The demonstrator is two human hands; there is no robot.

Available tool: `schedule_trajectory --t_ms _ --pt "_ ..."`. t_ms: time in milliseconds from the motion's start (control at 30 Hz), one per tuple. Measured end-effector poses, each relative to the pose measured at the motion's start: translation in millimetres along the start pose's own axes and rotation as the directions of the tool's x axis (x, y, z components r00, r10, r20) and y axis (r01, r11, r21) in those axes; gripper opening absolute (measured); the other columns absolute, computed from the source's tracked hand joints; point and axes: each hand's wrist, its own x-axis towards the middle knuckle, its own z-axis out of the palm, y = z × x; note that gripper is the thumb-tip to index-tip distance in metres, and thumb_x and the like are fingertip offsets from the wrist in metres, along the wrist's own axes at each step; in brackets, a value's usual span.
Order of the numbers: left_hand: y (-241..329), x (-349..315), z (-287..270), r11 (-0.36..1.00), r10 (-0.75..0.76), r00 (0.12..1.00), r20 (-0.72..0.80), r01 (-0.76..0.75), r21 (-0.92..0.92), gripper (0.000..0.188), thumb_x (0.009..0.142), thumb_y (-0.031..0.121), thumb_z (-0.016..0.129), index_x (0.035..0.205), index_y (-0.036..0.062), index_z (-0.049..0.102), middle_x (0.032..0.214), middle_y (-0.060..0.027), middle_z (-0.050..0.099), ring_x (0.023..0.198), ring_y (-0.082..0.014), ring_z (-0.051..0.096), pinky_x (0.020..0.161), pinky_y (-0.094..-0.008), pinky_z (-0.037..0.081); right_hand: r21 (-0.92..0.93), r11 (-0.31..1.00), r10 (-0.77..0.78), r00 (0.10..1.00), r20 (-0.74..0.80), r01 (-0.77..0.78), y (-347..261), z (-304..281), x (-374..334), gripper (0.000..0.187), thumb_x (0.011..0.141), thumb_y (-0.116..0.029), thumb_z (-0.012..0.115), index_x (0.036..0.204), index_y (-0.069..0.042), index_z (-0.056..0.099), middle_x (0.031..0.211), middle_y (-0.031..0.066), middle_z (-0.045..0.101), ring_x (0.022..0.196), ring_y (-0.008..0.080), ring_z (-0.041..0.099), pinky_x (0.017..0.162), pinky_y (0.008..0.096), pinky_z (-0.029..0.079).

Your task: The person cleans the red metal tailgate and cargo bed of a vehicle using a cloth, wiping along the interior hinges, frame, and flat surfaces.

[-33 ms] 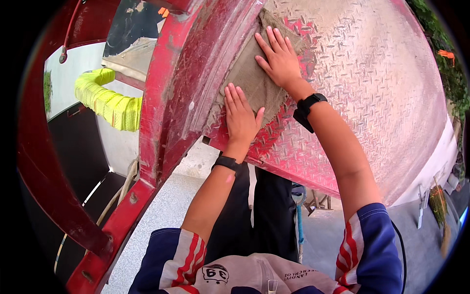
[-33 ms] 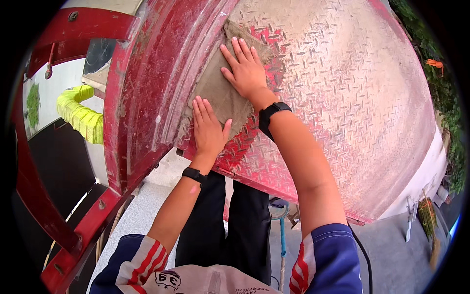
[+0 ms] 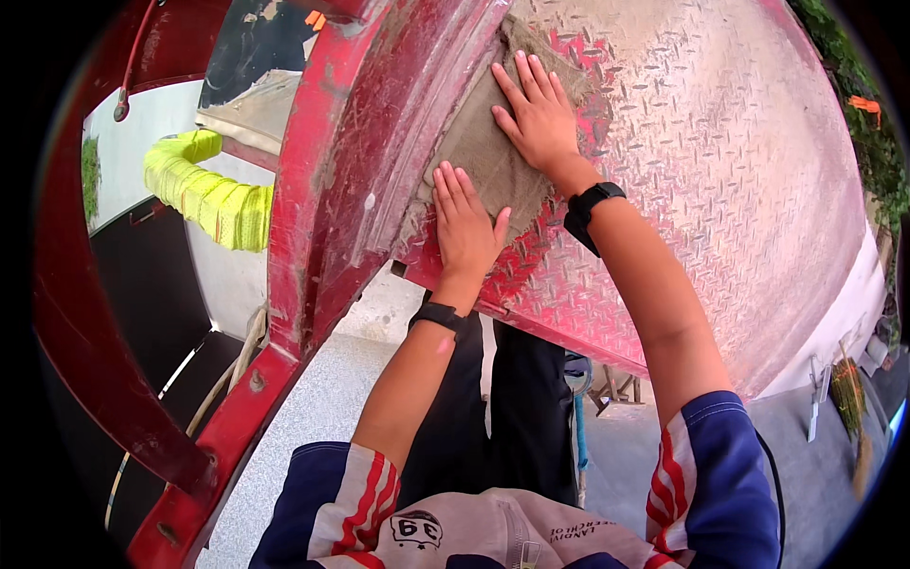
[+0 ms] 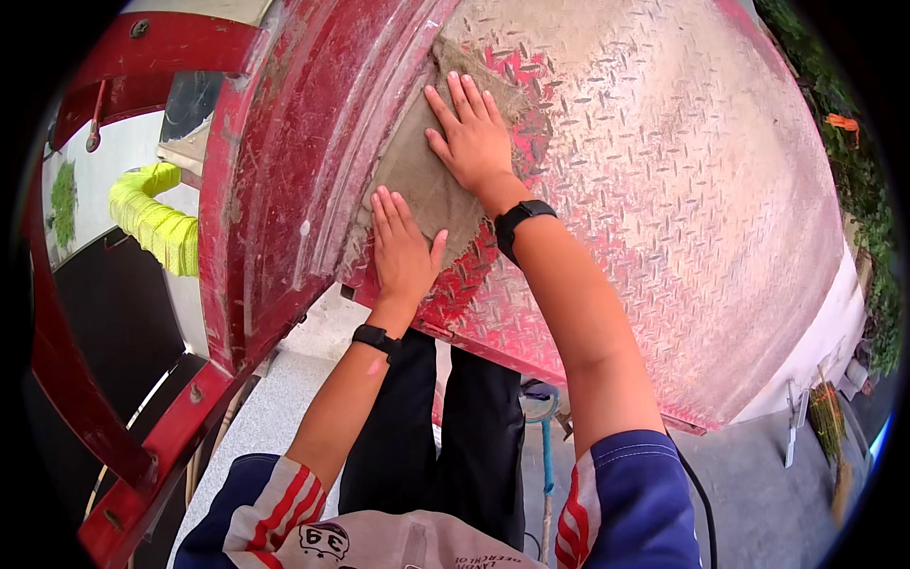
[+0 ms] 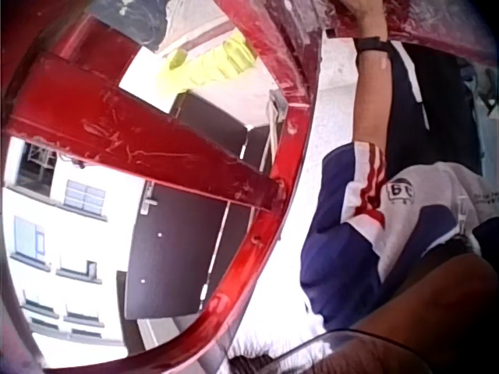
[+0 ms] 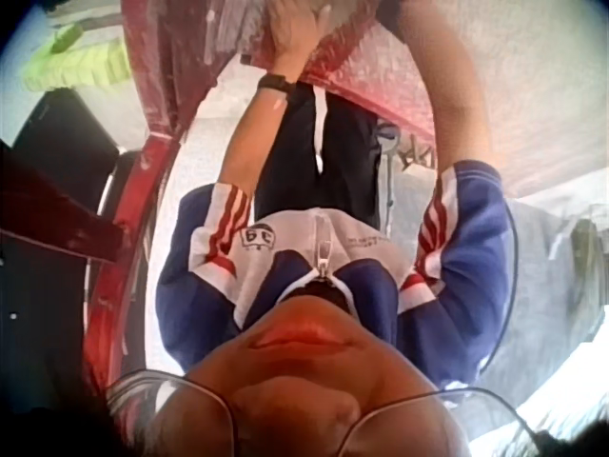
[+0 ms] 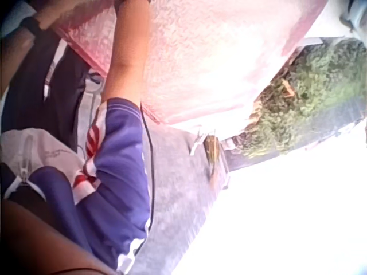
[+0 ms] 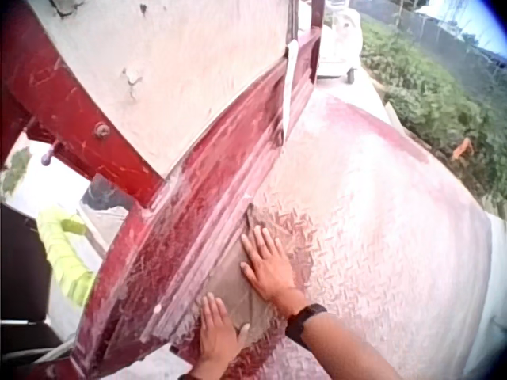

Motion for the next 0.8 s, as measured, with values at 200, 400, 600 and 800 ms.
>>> schedule_trajectory --t_ms 200,400,600,800 --pt "-7.1 -40.6 7.7 1.000 0.007 0.999 0.043 -0.007 -0.001 0.083 0.092 0.038 0.057 0.142 -0.0199 0.026 0.152 -0.0382 0.021 0.144 -0.0479 0.021 0.119 -0.0483 0.021 0.004 0.998 0.063 0.997 0.045 -0.064 -35.1 -0.6 -38.8 0.062 0.096 -0.040 0.047 0.151 -0.016 0.035 0.159 0.0113 0.029 0.147 0.0258 0.025 0.119 0.0435 0.021" --pt "-21.0 -102.5 13.5 1.000 -0.009 0.994 0.107 0.011 -0.015 0.078 0.092 0.032 0.060 0.142 -0.0184 0.028 0.151 -0.0357 0.025 0.144 -0.0459 0.022 0.118 -0.0469 0.025 -0.057 0.998 0.008 0.985 0.173 0.002 -61.4 -14.3 -92.0 0.069 0.091 -0.043 0.052 0.151 -0.012 0.035 0.154 0.0144 0.036 0.144 0.0299 0.031 0.116 0.0465 0.027" --pt "-30.8 -149.3 16.7 0.999 -0.031 0.998 0.054 0.031 0.010 0.069 0.088 0.033 0.064 0.138 -0.0084 0.042 0.151 -0.0261 0.034 0.142 -0.0351 0.032 0.111 -0.0392 0.037 -0.075 0.991 0.123 0.969 0.213 -0.109 -73.1 -48.2 -101.9 0.052 0.086 -0.035 0.063 0.134 -0.016 0.055 0.099 0.0057 0.058 0.095 0.0276 0.057 0.075 0.0419 0.053" --pt "-41.1 -142.9 4.8 0.994 -0.052 0.990 -0.131 0.040 -0.097 0.028 0.079 0.012 0.070 0.107 0.0072 0.068 0.135 -0.0055 0.056 0.108 -0.0238 0.058 0.076 -0.0357 0.053 -0.052 0.994 0.107 0.974 0.200 -0.099 -49.5 -44.2 -114.9 0.025 0.087 -0.029 0.065 0.109 -0.018 0.063 0.093 0.0044 0.060 0.089 0.0267 0.061 0.062 0.0396 0.056"
